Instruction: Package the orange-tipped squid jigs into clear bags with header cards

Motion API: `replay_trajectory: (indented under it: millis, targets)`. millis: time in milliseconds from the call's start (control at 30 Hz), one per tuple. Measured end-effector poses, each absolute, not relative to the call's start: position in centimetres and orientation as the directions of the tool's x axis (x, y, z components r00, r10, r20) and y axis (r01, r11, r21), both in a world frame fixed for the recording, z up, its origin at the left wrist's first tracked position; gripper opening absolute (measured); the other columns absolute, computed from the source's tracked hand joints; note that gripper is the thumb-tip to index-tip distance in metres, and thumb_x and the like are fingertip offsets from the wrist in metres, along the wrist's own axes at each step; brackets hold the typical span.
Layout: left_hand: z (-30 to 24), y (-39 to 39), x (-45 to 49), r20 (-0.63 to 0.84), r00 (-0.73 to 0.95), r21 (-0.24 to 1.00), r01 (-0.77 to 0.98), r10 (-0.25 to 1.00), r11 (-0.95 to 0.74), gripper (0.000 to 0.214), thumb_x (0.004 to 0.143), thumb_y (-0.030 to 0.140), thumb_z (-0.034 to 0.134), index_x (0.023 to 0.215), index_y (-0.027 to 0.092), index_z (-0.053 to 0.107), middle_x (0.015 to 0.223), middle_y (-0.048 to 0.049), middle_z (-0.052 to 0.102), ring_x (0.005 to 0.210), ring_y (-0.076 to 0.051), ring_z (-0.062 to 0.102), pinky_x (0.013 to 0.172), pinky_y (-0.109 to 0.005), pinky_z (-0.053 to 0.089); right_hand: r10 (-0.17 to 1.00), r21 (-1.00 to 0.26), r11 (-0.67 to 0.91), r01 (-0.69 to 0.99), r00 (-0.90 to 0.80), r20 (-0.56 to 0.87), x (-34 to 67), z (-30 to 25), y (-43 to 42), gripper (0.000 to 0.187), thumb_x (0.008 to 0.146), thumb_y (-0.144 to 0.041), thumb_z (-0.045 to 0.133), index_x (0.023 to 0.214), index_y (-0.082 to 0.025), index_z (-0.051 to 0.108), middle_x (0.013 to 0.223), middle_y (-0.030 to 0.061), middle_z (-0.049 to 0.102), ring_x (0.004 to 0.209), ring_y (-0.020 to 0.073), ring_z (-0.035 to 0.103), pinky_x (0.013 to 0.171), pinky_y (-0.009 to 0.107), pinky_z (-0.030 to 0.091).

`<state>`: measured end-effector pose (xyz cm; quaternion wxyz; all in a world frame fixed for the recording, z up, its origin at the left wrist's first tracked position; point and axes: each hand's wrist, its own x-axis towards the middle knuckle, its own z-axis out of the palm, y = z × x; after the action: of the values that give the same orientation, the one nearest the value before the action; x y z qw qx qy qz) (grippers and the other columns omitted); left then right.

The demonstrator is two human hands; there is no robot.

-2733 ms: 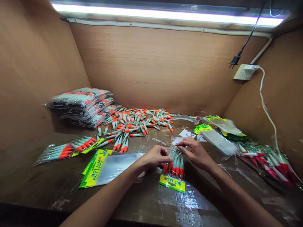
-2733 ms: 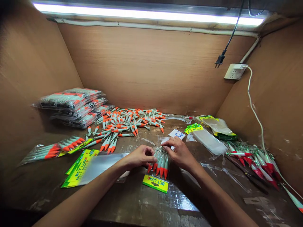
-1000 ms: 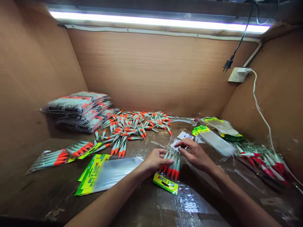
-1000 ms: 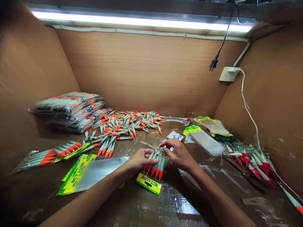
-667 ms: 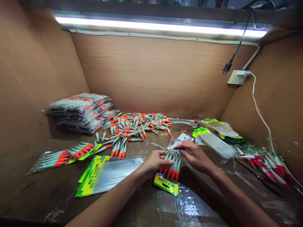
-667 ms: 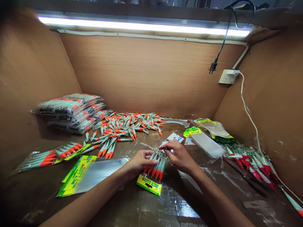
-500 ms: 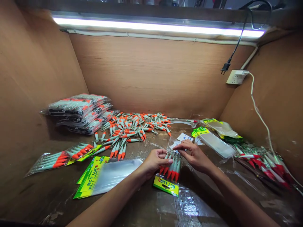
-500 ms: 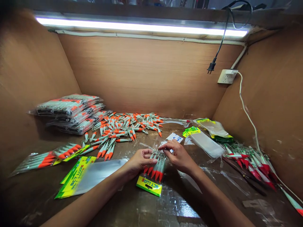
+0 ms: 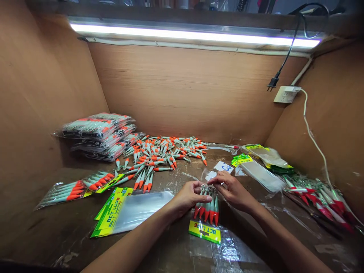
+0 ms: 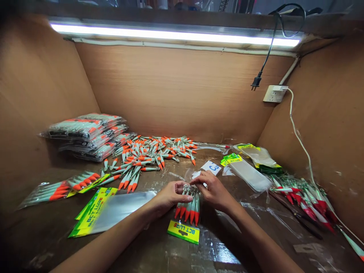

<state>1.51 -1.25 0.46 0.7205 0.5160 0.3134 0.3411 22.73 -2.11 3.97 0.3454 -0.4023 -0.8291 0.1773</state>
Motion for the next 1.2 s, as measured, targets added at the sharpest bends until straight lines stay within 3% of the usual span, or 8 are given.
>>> replay_trajectory:
  millis: [200, 333, 400, 533, 667, 1000, 1100, 1200]
  targets:
    - [-0.5, -1.1, 1.8, -0.127, 0.516, 0.952, -0.177, 0.847, 0.251, 0.061, 0.050, 0.023, 0.094, 0.102, 0.015, 0.063, 0.082, -0.0027, 0.069, 0.070, -0.015, 0.064, 0.068, -0.026, 0.047, 0.792, -0.616, 0.604, 0.505, -0.462, 0.399, 22.5, 3.8, -2.2, 0.021, 0.095, -0.023, 0.055, 0.103, -0.027, 0.074, 0.089, 0.0048, 0.063, 0.091, 0.0210, 0.057, 0.083, 0.035, 0.046]
    - [0.4, -1.2, 2.0, -0.146, 0.523, 0.900, -0.283, 0.840, 0.333, 0.050, 0.064, 0.038, 0.087, 0.102, 0.014, 0.066, 0.087, -0.0052, 0.068, 0.076, -0.016, 0.064, 0.069, -0.027, 0.048, 0.894, -0.737, 0.437, 0.517, -0.160, 0.418, 22.7, 3.2, -1.6, 0.053, 0.089, -0.035, 0.063, 0.140, -0.025, 0.051, 0.112, 0.0081, 0.061, 0.088, 0.0204, 0.058, 0.083, 0.037, 0.049]
    - [0.8, -1.3, 2.0, -0.152, 0.533, 0.890, -0.292, 0.832, 0.349, 0.044, 0.070, 0.044, 0.083, 0.097, 0.012, 0.070, 0.087, -0.0065, 0.069, 0.075, -0.016, 0.064, 0.070, -0.028, 0.048, 0.937, -0.819, 0.331, 0.469, -0.062, 0.343, 22.9, 2.9, -1.2, 0.063, 0.087, -0.045, 0.064, 0.143, -0.021, 0.047, 0.118, 0.0108, 0.061, 0.086, 0.0211, 0.060, 0.079, 0.038, 0.051]
    - [0.9, -1.2, 1.8, -0.167, 0.492, 0.894, -0.290, 0.854, 0.342, 0.041, 0.069, 0.048, 0.083, 0.084, 0.012, 0.073, 0.080, -0.0064, 0.070, 0.068, -0.013, 0.061, 0.068, -0.025, 0.047, 0.953, -0.922, 0.223, 0.317, -0.271, 0.137, 22.5, 2.7, -1.1, 0.046, 0.083, -0.054, 0.066, 0.109, -0.017, 0.072, 0.100, 0.0081, 0.071, 0.090, 0.0238, 0.064, 0.082, 0.035, 0.049]
    - [0.6, -0.8, 1.9, -0.146, 0.507, 0.903, -0.283, 0.849, 0.324, 0.042, 0.068, 0.049, 0.083, 0.080, 0.009, 0.075, 0.076, -0.0082, 0.071, 0.064, -0.013, 0.060, 0.067, -0.024, 0.045, 0.965, -0.960, 0.145, 0.241, -0.248, 0.084, 21.8, 2.9, -1.6, 0.040, 0.078, -0.054, 0.071, 0.077, -0.014, 0.073, 0.069, 0.0015, 0.066, 0.065, 0.0155, 0.055, 0.063, 0.027, 0.041]
    - [0.0, -0.1, 2.2, -0.032, 0.558, 0.921, -0.305, 0.829, 0.241, 0.055, 0.074, 0.057, 0.075, 0.100, 0.008, 0.076, 0.083, -0.0125, 0.074, 0.074, -0.021, 0.067, 0.079, -0.031, 0.049, 0.980, -0.987, 0.012, 0.160, -0.196, -0.020, 22.4, 1.4, -0.4, 0.044, 0.074, -0.056, 0.074, 0.073, -0.012, 0.068, 0.059, -0.0015, 0.057, 0.053, 0.0102, 0.044, 0.053, 0.024, 0.034]
    - [-0.3, 0.2, 2.3, -0.026, 0.522, 0.923, -0.315, 0.852, 0.221, 0.057, 0.075, 0.056, 0.074, 0.106, 0.008, 0.075, 0.087, -0.0128, 0.075, 0.076, -0.021, 0.066, 0.081, -0.033, 0.049, 0.976, -0.910, 0.218, 0.354, -0.065, 0.209, 22.5, 1.4, -0.6, 0.036, 0.082, -0.050, 0.068, 0.086, -0.014, 0.073, 0.072, 0.0038, 0.065, 0.065, 0.0169, 0.057, 0.062, 0.030, 0.046]
    - [-0.5, 0.4, 2.3, -0.023, 0.410, 0.962, -0.239, 0.912, 0.132, 0.059, 0.078, 0.054, 0.071, 0.115, 0.009, 0.071, 0.086, -0.0103, 0.075, 0.072, -0.019, 0.064, 0.076, -0.031, 0.048, 0.779, -0.619, 0.504, 0.602, -0.007, 0.627, 22.0, 2.1, -1.6, 0.028, 0.091, -0.034, 0.062, 0.114, -0.021, 0.070, 0.103, 0.0093, 0.068, 0.095, 0.0244, 0.062, 0.086, 0.040, 0.050]
